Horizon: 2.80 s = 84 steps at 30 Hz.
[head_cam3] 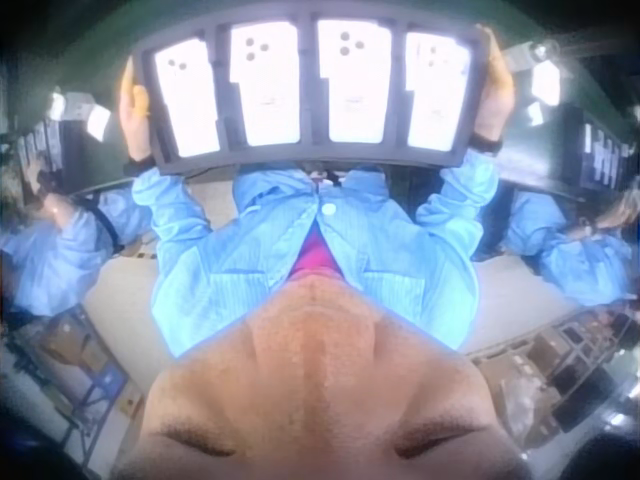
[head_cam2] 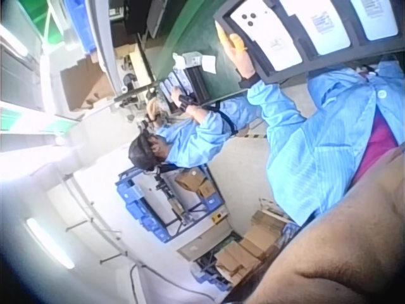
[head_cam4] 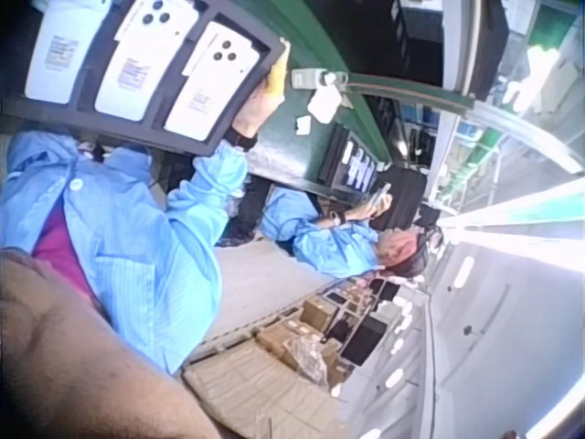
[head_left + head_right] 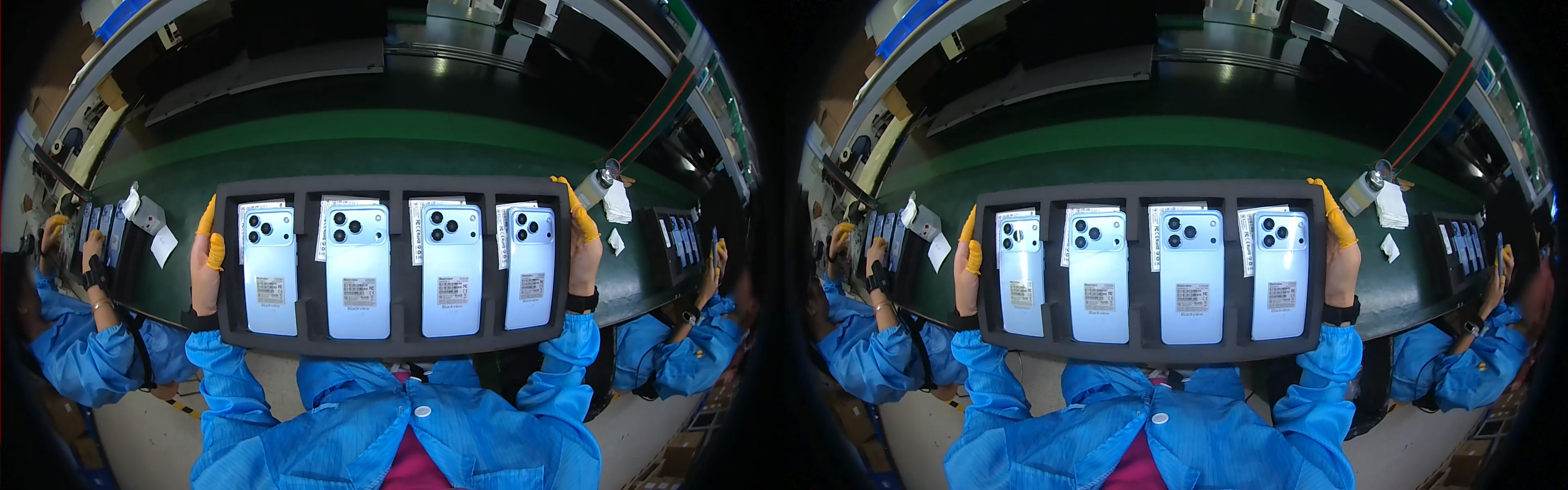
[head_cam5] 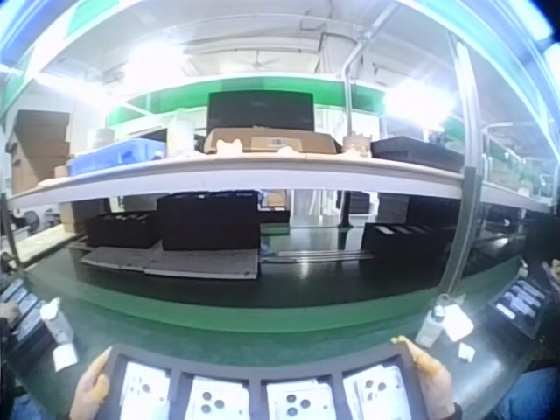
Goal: Cleaning and inspecting multiple smartphones on a manufacturing assembly line.
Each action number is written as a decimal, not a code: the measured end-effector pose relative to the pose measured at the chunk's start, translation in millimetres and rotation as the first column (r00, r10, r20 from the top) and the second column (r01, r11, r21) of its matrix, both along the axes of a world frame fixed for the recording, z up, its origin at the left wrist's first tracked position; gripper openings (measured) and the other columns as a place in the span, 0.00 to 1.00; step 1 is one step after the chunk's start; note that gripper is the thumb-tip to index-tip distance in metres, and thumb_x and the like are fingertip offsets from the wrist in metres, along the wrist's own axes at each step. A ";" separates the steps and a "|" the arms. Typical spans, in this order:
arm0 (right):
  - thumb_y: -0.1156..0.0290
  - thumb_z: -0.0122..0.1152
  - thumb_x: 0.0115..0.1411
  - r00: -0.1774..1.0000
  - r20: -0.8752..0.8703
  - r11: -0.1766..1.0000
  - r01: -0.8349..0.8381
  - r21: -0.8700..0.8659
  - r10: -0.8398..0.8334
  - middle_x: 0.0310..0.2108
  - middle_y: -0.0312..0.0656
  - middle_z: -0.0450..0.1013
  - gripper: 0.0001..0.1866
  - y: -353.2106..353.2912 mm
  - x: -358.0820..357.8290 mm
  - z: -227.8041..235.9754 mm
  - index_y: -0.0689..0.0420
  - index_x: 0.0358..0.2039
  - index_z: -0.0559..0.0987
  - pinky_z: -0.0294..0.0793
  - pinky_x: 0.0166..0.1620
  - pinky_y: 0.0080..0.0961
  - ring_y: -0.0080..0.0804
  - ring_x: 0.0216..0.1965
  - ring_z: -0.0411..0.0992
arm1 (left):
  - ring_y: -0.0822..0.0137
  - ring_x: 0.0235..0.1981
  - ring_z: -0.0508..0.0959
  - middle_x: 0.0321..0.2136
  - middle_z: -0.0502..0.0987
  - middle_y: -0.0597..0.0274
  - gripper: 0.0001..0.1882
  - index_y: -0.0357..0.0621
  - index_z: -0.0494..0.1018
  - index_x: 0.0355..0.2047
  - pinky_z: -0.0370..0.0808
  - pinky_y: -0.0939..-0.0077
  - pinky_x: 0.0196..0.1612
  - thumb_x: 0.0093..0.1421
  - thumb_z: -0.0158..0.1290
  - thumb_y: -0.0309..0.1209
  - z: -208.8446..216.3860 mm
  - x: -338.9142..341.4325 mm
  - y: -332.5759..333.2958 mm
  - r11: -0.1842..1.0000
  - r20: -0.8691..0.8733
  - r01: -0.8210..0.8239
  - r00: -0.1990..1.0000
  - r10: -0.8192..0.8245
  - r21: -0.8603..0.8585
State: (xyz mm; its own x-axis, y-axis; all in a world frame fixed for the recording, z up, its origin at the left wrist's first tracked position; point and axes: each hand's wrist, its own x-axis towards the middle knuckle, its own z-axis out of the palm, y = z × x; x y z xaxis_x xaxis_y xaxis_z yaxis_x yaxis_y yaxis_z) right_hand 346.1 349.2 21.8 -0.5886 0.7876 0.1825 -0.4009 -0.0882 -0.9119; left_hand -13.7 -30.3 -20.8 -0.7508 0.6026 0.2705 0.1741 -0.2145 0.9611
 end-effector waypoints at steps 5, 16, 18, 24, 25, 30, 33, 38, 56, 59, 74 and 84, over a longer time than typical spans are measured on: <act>0.60 0.44 0.71 0.954 0.236 0.928 0.090 0.360 -0.184 0.63 0.46 0.62 0.25 23.6 4.4 -8.7 0.61 0.63 0.66 0.60 0.65 0.28 0.37 0.64 0.61 | 0.67 0.61 0.66 0.63 0.62 0.57 0.31 0.39 0.55 0.67 0.63 0.75 0.62 0.70 0.44 0.43 -5.0 -18.5 11.8 0.990 -0.242 -0.077 0.969 0.046 -0.121; 0.50 0.64 0.56 0.195 0.642 0.399 -0.641 0.655 -0.741 0.49 0.60 0.68 0.36 -66.4 -37.2 34.7 0.71 0.51 0.73 0.70 0.53 0.44 0.58 0.51 0.66 | 0.39 0.48 0.72 0.54 0.67 0.35 0.42 0.33 0.63 0.60 0.75 0.57 0.48 0.54 0.61 0.51 56.3 79.9 73.2 0.442 -0.750 -0.606 0.548 -0.370 -0.661; 0.49 0.64 0.55 0.244 0.598 0.343 -0.632 0.695 -0.763 0.49 0.59 0.68 0.36 -58.1 -36.2 22.0 0.71 0.51 0.73 0.69 0.53 0.45 0.57 0.51 0.66 | 0.39 0.48 0.72 0.54 0.66 0.34 0.42 0.33 0.64 0.60 0.75 0.57 0.48 0.54 0.61 0.51 50.4 78.1 74.9 0.425 -0.747 -0.614 0.535 -0.396 -0.665; 0.50 0.64 0.55 0.375 0.681 0.315 -0.678 0.664 -0.628 0.52 0.60 0.67 0.36 -59.3 -44.8 33.2 0.69 0.54 0.73 0.66 0.53 0.44 0.55 0.51 0.64 | 0.36 0.49 0.71 0.54 0.66 0.32 0.39 0.32 0.64 0.59 0.73 0.55 0.51 0.53 0.62 0.45 47.0 73.6 77.1 0.423 -0.744 -0.613 0.558 -0.367 -0.668; 0.50 0.64 0.55 0.375 0.680 0.314 -0.678 0.664 -0.630 0.52 0.60 0.67 0.36 -58.1 -44.6 29.0 0.69 0.54 0.73 0.66 0.53 0.44 0.55 0.51 0.64 | 0.36 0.49 0.71 0.54 0.66 0.32 0.39 0.32 0.64 0.59 0.72 0.54 0.52 0.53 0.62 0.43 46.6 70.4 77.1 0.431 -0.735 -0.597 0.583 -0.346 -0.676; 0.64 0.67 0.51 0.465 0.639 0.419 -0.495 0.761 -0.612 0.54 0.63 0.63 0.32 -60.0 -45.6 16.1 0.68 0.54 0.71 0.65 0.55 0.47 0.59 0.51 0.63 | 0.36 0.52 0.68 0.54 0.65 0.34 0.37 0.33 0.65 0.58 0.68 0.53 0.56 0.51 0.63 0.39 50.4 61.5 77.3 0.468 -0.690 -0.534 0.669 -0.276 -0.704; 0.69 0.68 0.47 0.515 0.524 0.353 -0.397 0.847 -0.678 0.52 0.62 0.63 0.31 -61.2 -44.5 25.0 0.68 0.52 0.72 0.66 0.55 0.47 0.60 0.51 0.63 | 0.36 0.53 0.67 0.54 0.64 0.35 0.37 0.33 0.66 0.57 0.66 0.52 0.57 0.49 0.64 0.37 48.7 56.6 77.4 0.605 -0.796 -0.582 0.586 -0.151 -0.543; 0.62 0.68 0.53 0.436 0.383 0.200 -0.409 0.890 -0.814 0.51 0.65 0.65 0.30 -36.2 -77.4 28.8 0.68 0.52 0.72 0.71 0.50 0.46 0.62 0.47 0.67 | 0.36 0.52 0.67 0.54 0.64 0.32 0.37 0.32 0.66 0.57 0.68 0.52 0.54 0.52 0.63 0.43 54.3 34.5 103.3 0.565 -0.847 -0.668 0.520 -0.113 -0.485; 0.57 0.68 0.49 0.558 0.426 0.192 -0.429 0.883 -0.712 0.44 0.65 0.65 0.37 -119.2 -117.1 30.4 0.70 0.53 0.69 0.74 0.43 0.43 0.60 0.40 0.71 | 0.35 0.52 0.68 0.56 0.61 0.32 0.46 0.32 0.60 0.62 0.74 0.55 0.51 0.47 0.65 0.42 57.8 131.2 143.4 0.501 -0.618 -0.412 0.695 -0.368 -0.761; 0.57 0.66 0.53 0.562 0.415 0.168 -0.439 0.883 -0.716 0.42 0.63 0.67 0.33 -97.7 -132.1 28.1 0.70 0.51 0.71 0.75 0.45 0.45 0.60 0.43 0.71 | 0.34 0.52 0.68 0.56 0.60 0.31 0.46 0.30 0.60 0.61 0.73 0.55 0.52 0.47 0.65 0.41 74.6 129.4 142.6 0.612 -0.671 -0.429 0.704 -0.234 -0.664; 0.69 0.77 0.42 0.542 0.837 0.416 -0.746 0.520 -0.073 0.51 0.52 0.71 0.39 7.1 -133.4 54.3 0.59 0.57 0.73 0.70 0.55 0.34 0.47 0.52 0.70 | 0.50 0.58 0.69 0.53 0.73 0.48 0.28 0.42 0.67 0.59 0.69 0.60 0.60 0.63 0.52 0.45 52.6 141.1 180.2 0.712 -0.822 0.475 -0.046 -0.567 -0.518; 0.75 0.70 0.51 0.670 0.687 0.483 -0.519 0.705 -0.283 0.36 0.47 0.79 0.15 21.9 -147.5 55.5 0.63 0.40 0.83 0.76 0.38 0.27 0.36 0.36 0.77 | 0.55 0.44 0.80 0.42 0.80 0.53 0.25 0.46 0.72 0.56 0.77 0.65 0.50 0.64 0.52 0.45 28.7 129.0 189.4 0.619 -0.647 0.543 0.171 -0.743 -0.568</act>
